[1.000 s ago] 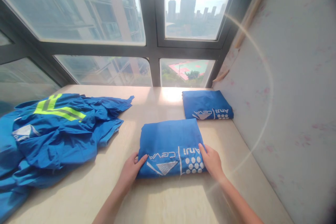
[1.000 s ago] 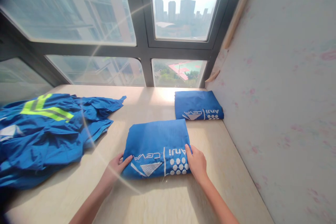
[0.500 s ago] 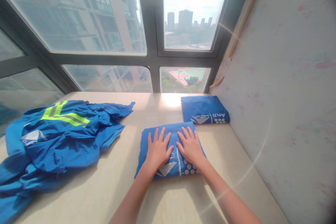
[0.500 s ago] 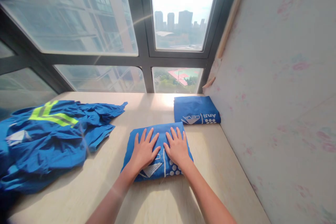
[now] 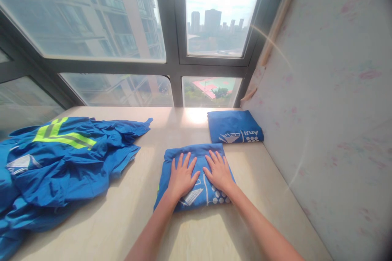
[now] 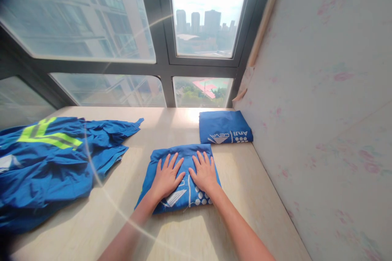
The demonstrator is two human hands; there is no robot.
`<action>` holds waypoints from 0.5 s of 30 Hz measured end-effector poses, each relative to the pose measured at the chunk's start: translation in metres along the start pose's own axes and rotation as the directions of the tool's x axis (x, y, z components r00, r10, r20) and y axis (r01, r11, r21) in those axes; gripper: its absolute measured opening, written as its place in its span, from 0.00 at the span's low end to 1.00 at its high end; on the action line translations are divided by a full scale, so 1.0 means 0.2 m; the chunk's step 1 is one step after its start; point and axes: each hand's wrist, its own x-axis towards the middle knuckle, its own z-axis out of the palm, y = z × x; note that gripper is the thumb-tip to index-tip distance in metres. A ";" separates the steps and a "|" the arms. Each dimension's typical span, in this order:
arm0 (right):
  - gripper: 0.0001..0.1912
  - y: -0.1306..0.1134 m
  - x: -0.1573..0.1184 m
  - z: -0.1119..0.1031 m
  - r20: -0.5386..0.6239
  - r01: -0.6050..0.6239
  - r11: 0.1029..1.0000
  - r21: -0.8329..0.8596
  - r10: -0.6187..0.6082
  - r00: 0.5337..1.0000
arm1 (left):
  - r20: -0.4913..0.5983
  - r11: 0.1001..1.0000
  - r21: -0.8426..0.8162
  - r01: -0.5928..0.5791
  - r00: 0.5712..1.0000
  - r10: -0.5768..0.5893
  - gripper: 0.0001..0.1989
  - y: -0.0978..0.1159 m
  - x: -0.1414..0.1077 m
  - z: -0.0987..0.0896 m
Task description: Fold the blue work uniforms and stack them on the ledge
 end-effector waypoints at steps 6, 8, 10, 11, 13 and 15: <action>0.27 -0.02 -0.18 -0.05 -0.020 0.038 0.999 0.000 -0.038 0.999 | 0.088 0.999 -0.038 0.021 0.996 -0.018 0.28 0.07 -0.14 -0.11; 0.28 -0.01 -0.19 -0.08 -0.056 0.030 1.000 -0.004 -0.030 0.998 | 0.042 1.000 -0.015 0.027 0.999 -0.027 0.28 0.04 -0.17 -0.14; 0.29 0.00 -0.16 -0.09 -0.084 0.013 1.000 -0.014 -0.015 0.996 | -0.030 0.997 0.020 0.071 0.997 -0.070 0.28 0.00 -0.17 -0.15; 0.30 0.01 -0.14 -0.09 -0.082 0.002 1.000 -0.015 -0.003 0.997 | -0.051 0.994 0.030 0.101 0.994 -0.100 0.29 -0.03 -0.17 -0.13; 0.32 0.04 -0.09 -0.06 -0.051 -0.022 1.000 -0.003 0.021 0.998 | -0.055 0.988 0.032 0.154 0.987 -0.152 0.30 -0.08 -0.16 -0.09; 0.33 0.06 -0.07 -0.02 -0.019 -0.032 0.999 0.014 0.033 0.999 | -0.037 0.985 0.024 0.170 0.985 -0.169 0.31 -0.12 -0.15 -0.04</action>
